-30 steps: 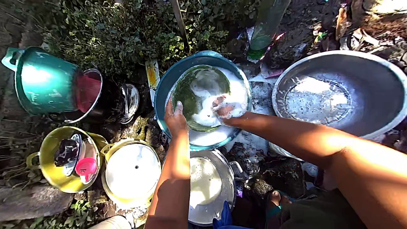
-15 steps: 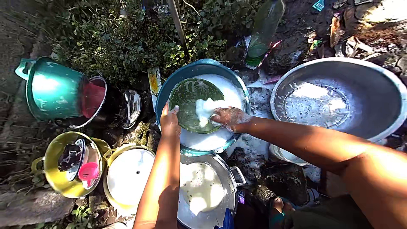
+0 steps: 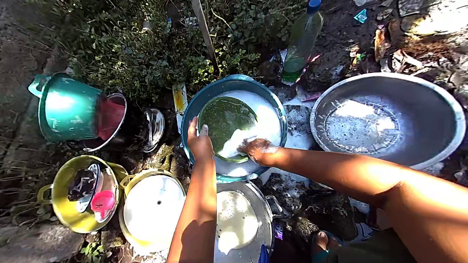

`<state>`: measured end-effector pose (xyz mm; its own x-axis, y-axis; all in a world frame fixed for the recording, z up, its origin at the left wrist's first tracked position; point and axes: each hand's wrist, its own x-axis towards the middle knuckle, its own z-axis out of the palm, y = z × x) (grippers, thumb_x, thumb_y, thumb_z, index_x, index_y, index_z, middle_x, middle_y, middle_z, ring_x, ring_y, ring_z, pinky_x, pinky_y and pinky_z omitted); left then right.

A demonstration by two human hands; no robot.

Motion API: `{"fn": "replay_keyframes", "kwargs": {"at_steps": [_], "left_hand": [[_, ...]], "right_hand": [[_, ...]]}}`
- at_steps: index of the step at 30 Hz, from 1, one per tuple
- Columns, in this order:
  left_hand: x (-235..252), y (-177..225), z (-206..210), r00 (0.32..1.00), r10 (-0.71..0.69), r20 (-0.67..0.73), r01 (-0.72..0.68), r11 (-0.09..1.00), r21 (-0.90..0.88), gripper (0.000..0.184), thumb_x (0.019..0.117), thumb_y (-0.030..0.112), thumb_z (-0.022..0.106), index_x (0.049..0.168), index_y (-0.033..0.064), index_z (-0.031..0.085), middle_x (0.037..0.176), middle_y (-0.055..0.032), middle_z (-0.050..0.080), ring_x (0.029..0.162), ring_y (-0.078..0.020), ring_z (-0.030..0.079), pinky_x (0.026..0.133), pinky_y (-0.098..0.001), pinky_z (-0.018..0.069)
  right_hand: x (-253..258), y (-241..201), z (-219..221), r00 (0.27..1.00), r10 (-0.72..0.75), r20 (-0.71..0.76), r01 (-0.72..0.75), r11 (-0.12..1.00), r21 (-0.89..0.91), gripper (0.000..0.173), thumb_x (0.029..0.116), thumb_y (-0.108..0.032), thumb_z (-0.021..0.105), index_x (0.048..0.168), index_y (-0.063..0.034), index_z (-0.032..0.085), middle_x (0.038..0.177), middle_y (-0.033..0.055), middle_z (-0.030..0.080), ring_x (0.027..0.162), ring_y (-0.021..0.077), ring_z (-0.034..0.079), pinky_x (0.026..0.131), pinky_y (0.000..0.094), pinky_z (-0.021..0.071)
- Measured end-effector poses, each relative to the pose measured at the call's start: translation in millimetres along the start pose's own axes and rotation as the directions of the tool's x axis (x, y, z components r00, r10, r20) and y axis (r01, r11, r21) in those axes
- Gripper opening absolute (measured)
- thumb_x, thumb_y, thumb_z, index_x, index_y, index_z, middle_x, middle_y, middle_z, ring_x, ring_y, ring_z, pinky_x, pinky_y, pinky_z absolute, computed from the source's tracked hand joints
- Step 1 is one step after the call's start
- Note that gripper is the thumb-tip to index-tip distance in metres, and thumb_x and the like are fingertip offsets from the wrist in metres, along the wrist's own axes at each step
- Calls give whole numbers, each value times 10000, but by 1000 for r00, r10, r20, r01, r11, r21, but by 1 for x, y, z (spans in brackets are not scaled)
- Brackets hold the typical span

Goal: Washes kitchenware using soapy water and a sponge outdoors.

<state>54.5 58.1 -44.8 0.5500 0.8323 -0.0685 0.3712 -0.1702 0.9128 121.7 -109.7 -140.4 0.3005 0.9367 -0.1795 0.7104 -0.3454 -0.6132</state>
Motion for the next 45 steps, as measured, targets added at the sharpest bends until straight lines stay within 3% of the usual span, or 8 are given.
{"fn": "replay_keyframes", "kwargs": {"at_steps": [4,8,16,24,27,31,38,45], "left_hand": [[-41,-23,22,992,31,-125,-39,997,-63,589,1026,69,514,1588,159,361,1639,-50,359,1475,-164,387,1185,-395,371],[-36,-20,5,994,66,-90,-76,990,-117,472,1043,62,523,1509,133,497,1481,-94,550,1316,-179,560,1087,-402,474],[-21,-21,-16,985,170,42,-162,976,-143,559,912,-103,525,1441,71,561,1386,-84,622,1223,-138,623,1020,-342,535],[-46,-24,11,995,78,-59,-92,948,-304,565,926,-80,477,1467,77,517,1377,-99,608,1181,-163,627,978,-371,540],[-33,-16,-8,995,78,-56,-89,967,-237,570,876,-122,511,1417,50,561,1321,-99,642,1131,-142,648,936,-328,556],[-31,-22,-21,998,64,20,-58,970,-237,566,865,-149,509,1394,37,583,1298,-107,658,1119,-157,662,929,-348,573],[-49,-24,0,999,46,26,-33,923,-383,569,857,-176,488,1389,14,558,1269,-113,652,1097,-161,663,923,-339,573],[-47,-32,-21,988,65,138,-19,951,-309,565,856,-177,501,1380,20,574,1251,-107,671,1080,-161,675,910,-351,584]], "right_hand": [[3,-59,-7,1000,4,2,-4,977,212,502,987,-33,519,1484,-108,513,1445,242,536,1202,459,604,963,651,490],[2,-42,18,986,-150,-73,165,937,309,575,1031,-252,564,1560,-83,413,1601,219,389,1342,404,545,1077,586,459],[6,46,4,966,-43,-253,-1,985,-174,428,1023,-322,545,1345,-58,641,1422,250,571,1376,457,481,1103,649,391],[4,-81,-1,966,189,-176,-14,719,695,317,1068,-201,515,1312,-5,567,1199,203,657,1138,310,637,1003,510,503],[-8,-25,5,952,-200,-230,271,902,335,211,1004,-81,573,1095,58,703,1068,228,702,1088,368,664,994,521,505],[-13,55,4,934,-312,-172,280,942,-185,88,920,-105,665,936,-63,741,1018,200,682,1065,426,641,905,609,516],[-25,-34,24,969,-215,-122,244,910,336,200,981,-76,610,1105,56,696,1127,250,671,1139,413,620,1034,539,468],[-34,29,11,957,-284,-56,270,945,-183,94,885,-171,742,941,-104,774,974,169,700,1034,416,647,857,631,501]]}}
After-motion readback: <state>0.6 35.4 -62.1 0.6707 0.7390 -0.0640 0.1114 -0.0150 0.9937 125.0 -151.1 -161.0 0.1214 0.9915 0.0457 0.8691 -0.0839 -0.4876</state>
